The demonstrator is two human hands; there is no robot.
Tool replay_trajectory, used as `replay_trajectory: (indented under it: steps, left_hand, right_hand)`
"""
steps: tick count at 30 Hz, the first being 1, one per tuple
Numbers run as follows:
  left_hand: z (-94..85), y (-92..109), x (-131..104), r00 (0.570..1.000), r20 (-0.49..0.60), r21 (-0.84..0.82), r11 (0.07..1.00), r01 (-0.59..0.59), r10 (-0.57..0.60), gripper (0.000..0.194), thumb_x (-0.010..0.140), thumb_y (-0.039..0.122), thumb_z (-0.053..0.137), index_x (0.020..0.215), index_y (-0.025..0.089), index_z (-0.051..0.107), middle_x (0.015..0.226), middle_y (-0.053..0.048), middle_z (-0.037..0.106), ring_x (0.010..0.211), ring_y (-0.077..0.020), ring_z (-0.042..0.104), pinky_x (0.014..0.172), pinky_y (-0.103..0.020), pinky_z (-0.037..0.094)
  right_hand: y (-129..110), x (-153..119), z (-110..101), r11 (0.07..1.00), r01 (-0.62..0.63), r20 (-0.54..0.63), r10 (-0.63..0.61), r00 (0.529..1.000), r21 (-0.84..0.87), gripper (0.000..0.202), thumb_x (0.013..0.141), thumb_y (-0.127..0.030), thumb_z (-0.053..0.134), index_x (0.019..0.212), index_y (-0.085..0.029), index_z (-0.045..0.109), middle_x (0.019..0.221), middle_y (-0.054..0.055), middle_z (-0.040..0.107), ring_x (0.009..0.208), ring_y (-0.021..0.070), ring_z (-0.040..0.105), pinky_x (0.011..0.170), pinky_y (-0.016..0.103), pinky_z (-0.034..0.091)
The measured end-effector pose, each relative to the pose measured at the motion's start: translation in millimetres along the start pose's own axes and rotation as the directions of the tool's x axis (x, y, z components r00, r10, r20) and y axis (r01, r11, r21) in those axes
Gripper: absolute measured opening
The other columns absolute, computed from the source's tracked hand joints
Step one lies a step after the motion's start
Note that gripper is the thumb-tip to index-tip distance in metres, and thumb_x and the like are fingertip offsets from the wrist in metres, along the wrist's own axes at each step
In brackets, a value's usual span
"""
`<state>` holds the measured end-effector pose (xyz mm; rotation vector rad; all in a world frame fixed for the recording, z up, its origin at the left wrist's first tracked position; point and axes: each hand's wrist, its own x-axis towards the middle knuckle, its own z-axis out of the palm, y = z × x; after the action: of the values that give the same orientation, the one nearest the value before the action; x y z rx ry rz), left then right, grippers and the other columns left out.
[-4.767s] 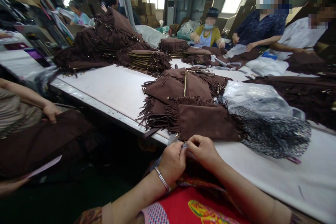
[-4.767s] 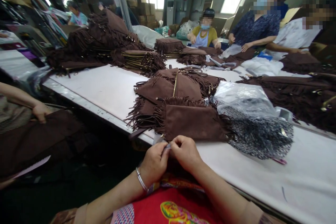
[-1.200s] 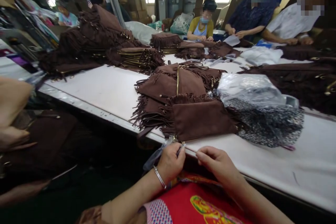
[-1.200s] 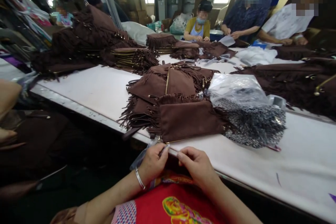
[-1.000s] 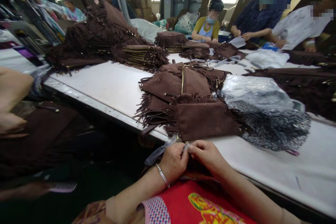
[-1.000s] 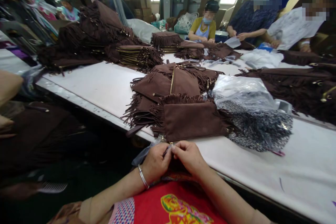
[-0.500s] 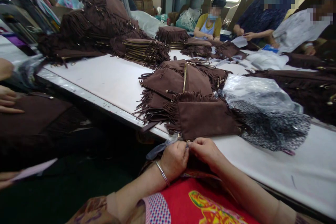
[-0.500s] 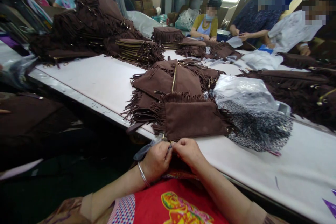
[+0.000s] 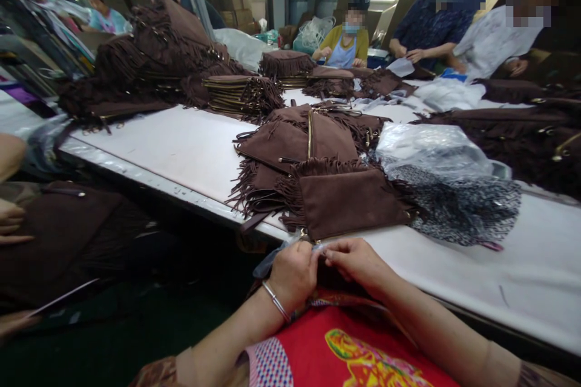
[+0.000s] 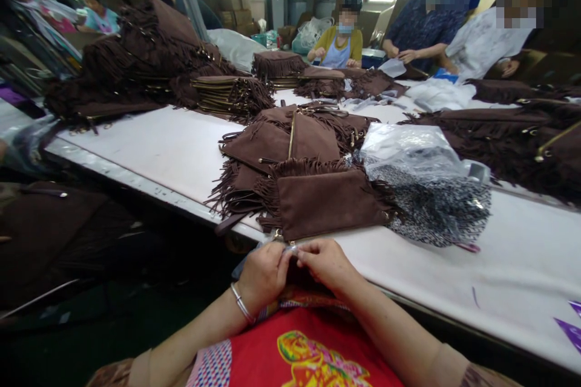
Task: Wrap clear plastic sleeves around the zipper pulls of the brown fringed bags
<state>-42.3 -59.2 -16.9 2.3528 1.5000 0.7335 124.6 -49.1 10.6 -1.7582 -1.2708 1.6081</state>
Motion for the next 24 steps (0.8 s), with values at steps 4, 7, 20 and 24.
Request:
replay_trajectory:
  steps: [4,7,20,24]
  left_hand:
    - [0.5,8.7,2.7,0.962,0.124,-0.402,0.874,0.274,-0.244,0.032,0.092,0.035,0.044,0.068,0.018,0.057,0.066,-0.004,0.058,0.063,-0.0151,0.052,0.059,-0.028,0.036]
    - [-0.5,19.8,4.6,0.812,0.387,-0.706,0.426,0.565,-0.437,0.035,0.086,0.045,0.052,0.067,0.016,0.056,0.056,0.002,0.048,0.051,-0.0099,0.041,0.05,-0.024,0.031]
    - [-24.2,43.4,9.4,0.677,0.687,-0.724,-0.327,0.607,-0.265,0.04,0.074,0.051,0.069,0.078,0.015,0.05,0.052,0.01,0.035,0.04,-0.0006,0.018,0.039,-0.015,0.013]
    - [-21.3,45.3,7.9,0.702,0.634,-0.772,-0.214,0.599,-0.324,0.042,0.074,0.055,0.066,0.076,0.016,0.051,0.052,0.01,0.037,0.038,-0.0011,0.022,0.038,-0.017,0.015]
  right_hand:
    - [5.6,-3.4,2.0,0.996,-0.008,-0.014,0.009,1.0,0.09,0.024,0.072,-0.039,0.061,0.066,-0.016,0.064,0.04,-0.006,0.045,0.034,0.0067,0.036,0.037,0.021,0.028]
    - [7.4,-3.7,7.1,0.988,0.002,-0.033,0.003,0.999,0.155,0.023,0.071,-0.038,0.062,0.065,-0.016,0.063,0.04,-0.006,0.046,0.034,0.0069,0.036,0.037,0.021,0.029]
    - [15.7,-25.4,-1.1,0.934,0.054,-0.162,0.004,0.987,0.354,0.032,0.073,-0.048,0.064,0.069,-0.017,0.057,0.047,-0.008,0.04,0.04,0.0055,0.029,0.039,0.02,0.022]
    - [10.1,-31.9,-5.6,0.808,0.032,-0.067,0.009,0.998,0.589,0.041,0.076,-0.057,0.063,0.081,-0.016,0.058,0.063,-0.006,0.048,0.042,0.0027,0.024,0.039,0.018,0.017]
